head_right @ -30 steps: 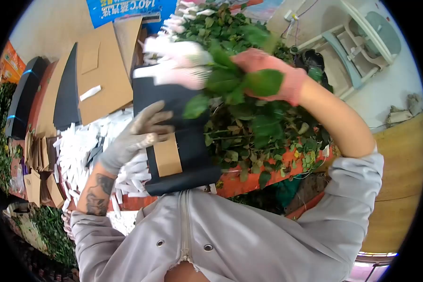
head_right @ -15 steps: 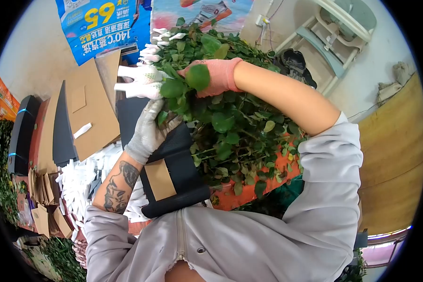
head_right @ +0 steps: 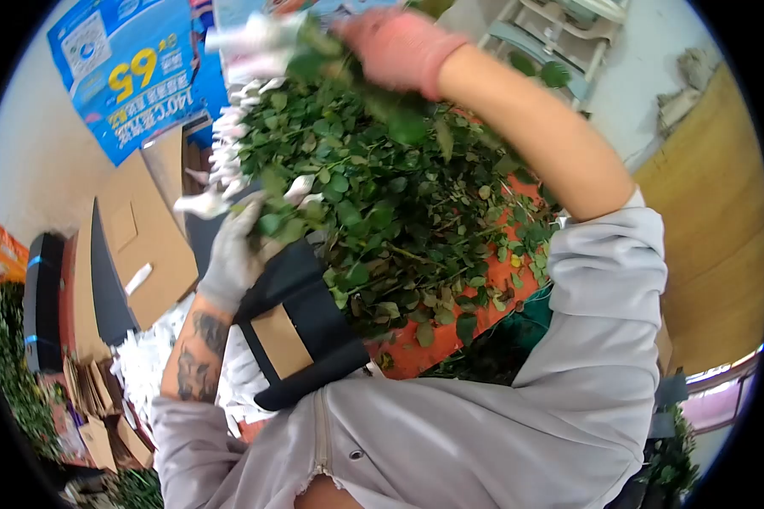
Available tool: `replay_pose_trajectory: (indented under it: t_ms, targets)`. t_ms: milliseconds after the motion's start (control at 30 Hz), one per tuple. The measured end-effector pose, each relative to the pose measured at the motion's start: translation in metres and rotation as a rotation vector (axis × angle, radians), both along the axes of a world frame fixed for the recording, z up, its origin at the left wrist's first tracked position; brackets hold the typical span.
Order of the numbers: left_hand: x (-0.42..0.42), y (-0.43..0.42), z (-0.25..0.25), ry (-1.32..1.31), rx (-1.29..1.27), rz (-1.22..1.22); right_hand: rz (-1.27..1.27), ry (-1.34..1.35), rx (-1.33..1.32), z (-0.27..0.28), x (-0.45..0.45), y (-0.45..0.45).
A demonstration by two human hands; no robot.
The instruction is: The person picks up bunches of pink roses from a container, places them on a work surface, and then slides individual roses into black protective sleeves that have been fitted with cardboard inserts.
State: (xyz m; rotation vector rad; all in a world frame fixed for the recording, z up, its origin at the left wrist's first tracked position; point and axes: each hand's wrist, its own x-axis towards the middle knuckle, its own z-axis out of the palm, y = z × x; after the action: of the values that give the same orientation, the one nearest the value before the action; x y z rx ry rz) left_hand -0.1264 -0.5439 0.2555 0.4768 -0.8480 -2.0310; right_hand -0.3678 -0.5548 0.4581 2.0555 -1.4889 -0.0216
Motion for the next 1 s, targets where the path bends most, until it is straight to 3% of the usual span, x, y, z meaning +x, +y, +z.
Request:
replay_pose_trajectory:
  t_ms: [33,67,133,200,233,267,300,333,367,400,433,467,533,600,633,667,700,833,867,900,967,1000]
  targets:
    - [0.009,0.005,0.008,0.080,-0.039,-0.002,-0.047,-0.003,0.004,0.027,-0.017,0.006]
    - [0.020,0.006,0.007,0.074,0.030,0.060,-0.465,-0.171,0.127,0.066,0.011,0.033]
    - [0.040,0.003,0.006,0.202,0.098,0.104,-0.573,-0.086,-0.116,0.087,-0.019,0.047]
    - [0.045,-0.006,0.022,0.399,0.119,0.086,-0.450,0.173,-0.497,0.100,-0.107,0.047]
    - [0.043,-0.015,0.031,0.484,0.129,0.056,-0.453,0.060,-0.616,0.104,-0.122,0.060]
    - [0.034,-0.029,0.039,0.549,0.148,0.108,-0.253,0.321,-0.792,0.114,-0.192,0.063]
    - [0.017,-0.048,0.051,0.577,0.105,0.183,-0.155,0.191,-0.807,0.125,-0.223,0.063]
    - [0.003,-0.081,0.050,0.573,0.093,0.152,-0.394,0.298,-0.848,0.121,-0.170,0.078]
    - [-0.021,-0.102,0.063,0.362,0.050,0.258,-0.100,-0.186,-0.660,0.111,-0.135,0.094]
    - [-0.034,-0.107,0.077,0.110,0.040,0.190,0.198,-0.668,-0.484,0.100,-0.099,0.109]
    - [-0.042,-0.156,0.049,-0.070,0.094,0.124,0.236,-0.802,-0.348,0.089,-0.092,0.109]
    - [-0.043,-0.153,0.044,-0.289,0.065,0.147,0.266,-0.939,-0.194,0.076,-0.088,0.105]
    - [-0.010,-0.160,0.008,-0.546,-0.275,0.066,0.294,-1.213,0.152,0.042,-0.079,0.095]
    - [0.030,-0.130,0.014,-0.844,-0.657,0.014,0.185,-0.714,0.274,0.000,-0.027,0.108]
    - [0.045,-0.112,0.013,-0.803,-0.621,0.036,0.176,-0.471,0.314,-0.021,-0.001,0.114]
    - [0.060,-0.095,0.011,-0.761,-0.586,0.058,0.408,0.002,0.323,-0.053,0.002,0.104]
    - [0.072,-0.071,0.016,-0.738,-0.564,0.124,0.346,-0.078,0.609,-0.072,0.030,0.098]
    - [0.121,-0.008,-0.007,-0.635,-0.550,0.312,0.397,0.116,1.113,-0.164,0.086,0.063]
    - [0.127,0.010,-0.017,-0.650,-0.497,0.379,0.462,-0.055,1.220,-0.185,0.092,0.055]
    - [0.132,0.032,-0.023,-0.655,-0.482,0.372,0.472,-0.039,1.238,-0.204,0.099,0.047]
    - [0.139,0.064,-0.041,-0.603,-0.466,0.226,0.511,-0.036,1.661,-0.238,0.111,0.034]
    - [0.139,0.080,-0.047,-0.645,-0.381,0.143,0.517,-0.021,1.677,-0.255,0.114,0.034]
